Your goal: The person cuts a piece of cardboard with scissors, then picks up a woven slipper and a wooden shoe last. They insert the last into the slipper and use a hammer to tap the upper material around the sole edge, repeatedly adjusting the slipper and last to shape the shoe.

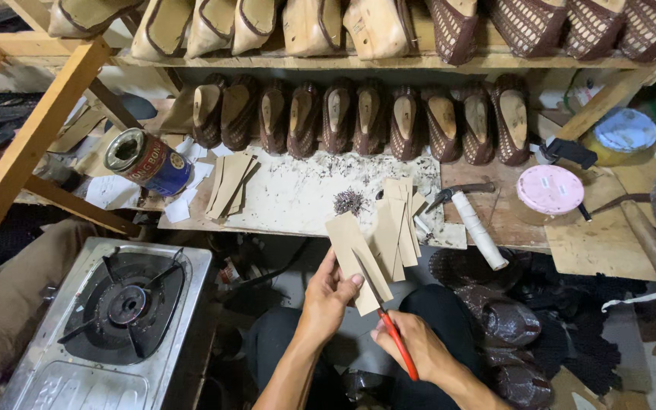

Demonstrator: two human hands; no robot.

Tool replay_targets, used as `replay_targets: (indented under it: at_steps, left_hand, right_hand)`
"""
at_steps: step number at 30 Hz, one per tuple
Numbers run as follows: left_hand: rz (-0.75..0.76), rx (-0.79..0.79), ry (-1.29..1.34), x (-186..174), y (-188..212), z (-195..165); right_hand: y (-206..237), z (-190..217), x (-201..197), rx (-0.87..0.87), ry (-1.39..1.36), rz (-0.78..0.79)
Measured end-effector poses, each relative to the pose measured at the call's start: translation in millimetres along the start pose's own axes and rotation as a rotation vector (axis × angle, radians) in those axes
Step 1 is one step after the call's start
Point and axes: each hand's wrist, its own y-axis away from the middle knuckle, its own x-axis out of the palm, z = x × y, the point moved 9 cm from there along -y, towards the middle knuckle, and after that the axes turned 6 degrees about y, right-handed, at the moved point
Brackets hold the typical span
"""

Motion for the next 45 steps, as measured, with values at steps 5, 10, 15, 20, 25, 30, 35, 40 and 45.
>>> replay_targets:
  at_steps: [5,10,15,20,25,30,35,40,45]
  left_hand:
    - [0.012,-0.069,-0.012,-17.1,-3.2,10.2]
    - [-0.073,0.03,-0.031,-40.6,-20.4,2.3]
    - [-0.085,0.056,-0.087,-47.5,-21.1,2.9]
    - [-0.028,-0.01,-0.011,-20.9,-17.7,18.1]
    - [0.018,-0.08,0.01,2.4,-23.6,16.8]
    - [0.104,-0.028,-0.005,21.4,-50.4,1.2]
    - [0.104,-0.044,-0.037,36.6,-95.3,3.0]
    - [0.073,0.023,-0.059,42.9,-121.7,3.4]
    - [-0.025,0.158,-0.667,43.1,-102.3,-3.8]
  right_hand:
    - [6.6,-7.9,6.1,-0.035,0.029,-0.039]
    - [8.6,-8.0,6.9,-0.063,0.003,0.003]
    - [16.0,-2.9,14.9,0.053,-0.254,0.352]
    - [4.4,5.9,-4.0,0.108,-0.121,0.291]
    - [-16.3,9.8,-16.3,0.076,0.105,0.07]
    - [-33.2,25.9,-44.6,-0.272,-0.043,-0.124]
    - [-55.8,15.2,-82.5,-0.316,0.064,-0.241]
    - [-63.3,-27.9,-110.8,-0.004,0.01,-0.291]
    - [-47.6,-59.8,-137.6,0.213,0.346,-0.523]
